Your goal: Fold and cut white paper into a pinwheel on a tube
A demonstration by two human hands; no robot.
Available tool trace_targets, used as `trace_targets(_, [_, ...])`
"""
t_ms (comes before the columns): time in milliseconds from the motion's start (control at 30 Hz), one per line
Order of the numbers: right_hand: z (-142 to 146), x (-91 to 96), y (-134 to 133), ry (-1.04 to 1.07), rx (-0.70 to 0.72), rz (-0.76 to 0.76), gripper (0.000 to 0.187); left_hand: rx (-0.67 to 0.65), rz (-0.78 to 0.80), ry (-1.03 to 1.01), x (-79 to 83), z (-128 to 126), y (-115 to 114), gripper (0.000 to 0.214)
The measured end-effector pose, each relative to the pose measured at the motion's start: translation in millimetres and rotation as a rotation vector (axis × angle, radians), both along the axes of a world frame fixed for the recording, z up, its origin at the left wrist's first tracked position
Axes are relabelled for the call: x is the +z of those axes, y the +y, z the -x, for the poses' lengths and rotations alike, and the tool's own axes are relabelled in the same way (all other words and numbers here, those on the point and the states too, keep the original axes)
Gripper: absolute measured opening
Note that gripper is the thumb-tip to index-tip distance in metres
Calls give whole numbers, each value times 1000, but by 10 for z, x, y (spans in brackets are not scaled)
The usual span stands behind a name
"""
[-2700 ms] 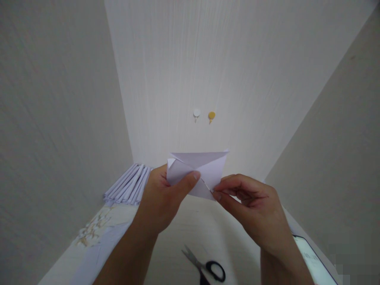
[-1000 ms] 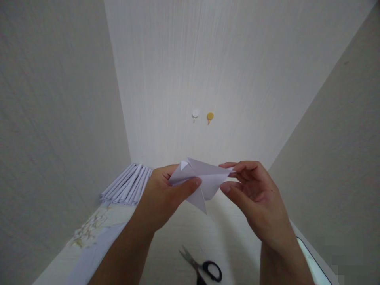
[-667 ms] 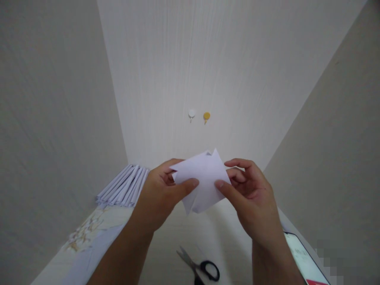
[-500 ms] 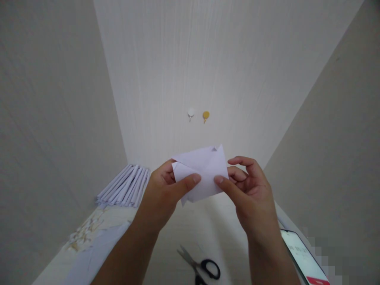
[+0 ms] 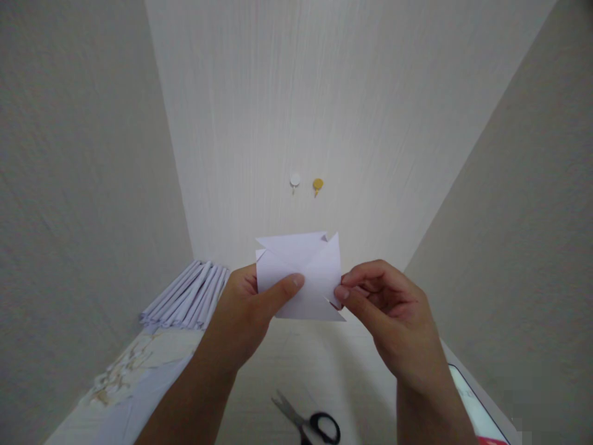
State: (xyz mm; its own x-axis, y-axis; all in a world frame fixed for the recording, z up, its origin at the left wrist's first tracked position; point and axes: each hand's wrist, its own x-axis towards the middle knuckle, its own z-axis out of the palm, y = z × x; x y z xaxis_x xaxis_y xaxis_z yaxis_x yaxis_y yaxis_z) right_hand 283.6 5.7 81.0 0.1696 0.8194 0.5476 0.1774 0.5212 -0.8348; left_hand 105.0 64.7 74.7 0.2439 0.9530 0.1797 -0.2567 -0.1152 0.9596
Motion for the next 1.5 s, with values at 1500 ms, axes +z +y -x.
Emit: trace_targets(1500, [-104,57,-53,-314,127,-41,13,5,0,-39,34,17,11,41])
